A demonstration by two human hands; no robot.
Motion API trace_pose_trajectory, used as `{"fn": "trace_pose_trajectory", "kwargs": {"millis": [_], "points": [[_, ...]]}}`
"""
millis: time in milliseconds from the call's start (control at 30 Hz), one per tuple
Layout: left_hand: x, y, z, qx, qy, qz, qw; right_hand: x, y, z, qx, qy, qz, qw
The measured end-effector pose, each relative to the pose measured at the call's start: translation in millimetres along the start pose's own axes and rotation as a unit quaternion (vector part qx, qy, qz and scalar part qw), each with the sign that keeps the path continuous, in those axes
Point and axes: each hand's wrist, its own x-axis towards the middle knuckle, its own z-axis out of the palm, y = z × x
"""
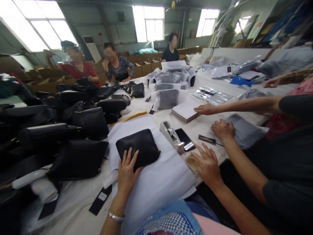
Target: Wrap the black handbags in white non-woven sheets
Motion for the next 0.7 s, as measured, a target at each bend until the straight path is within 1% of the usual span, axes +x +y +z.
{"fn": "trace_pose_trajectory", "kwargs": {"millis": [100, 167, 233, 300, 333, 400, 467, 500, 533, 567, 600, 633, 700], "points": [[-1, 1, -0.4, 0.001, 0.005, 0.000, 1.000, -28, 1, 6, -0.055, -0.080, 0.001, 0.995], [-1, 2, -1.6, 0.002, 0.006, -0.004, 1.000, -40, 0, 13, -0.081, -0.113, -0.005, 0.990], [0, 2, -3.0, 0.002, 0.006, -0.006, 1.000, -42, 0, 17, -0.089, -0.121, -0.008, 0.989], [-1, 3, -4.2, 0.001, 0.002, -0.007, 1.000, -30, 0, 15, -0.074, -0.095, -0.012, 0.993], [-1, 3, -4.5, 0.001, -0.002, -0.008, 1.000, -19, -1, 12, -0.056, -0.066, -0.017, 0.996], [-1, 4, -4.8, 0.001, -0.008, -0.009, 1.000, 9, -8, 4, 0.004, 0.012, -0.034, 0.999], [-1, 4, -5.0, 0.000, -0.009, -0.013, 1.000, 44, -22, -1, 0.086, 0.078, -0.053, 0.992], [-1, 5, -5.1, -0.001, -0.009, -0.016, 1.000, 63, -32, -1, 0.130, 0.092, -0.062, 0.985], [-1, 5, -5.2, -0.003, -0.008, -0.020, 1.000, 82, -42, 1, 0.171, 0.088, -0.075, 0.978], [-1, 6, -5.3, -0.006, -0.007, -0.024, 1.000, 101, -54, 6, 0.208, 0.067, -0.094, 0.971], [-1, 6, -5.3, -0.009, -0.007, -0.025, 1.000, 121, -65, 13, 0.238, 0.034, -0.119, 0.963], [-1, 6, -5.2, -0.012, -0.006, -0.026, 1.000, 140, -76, 23, 0.260, -0.006, -0.147, 0.954], [-2, 5, -4.4, -0.014, -0.005, -0.027, 1.000, 181, -96, 51, 0.281, -0.075, -0.195, 0.937]]}}
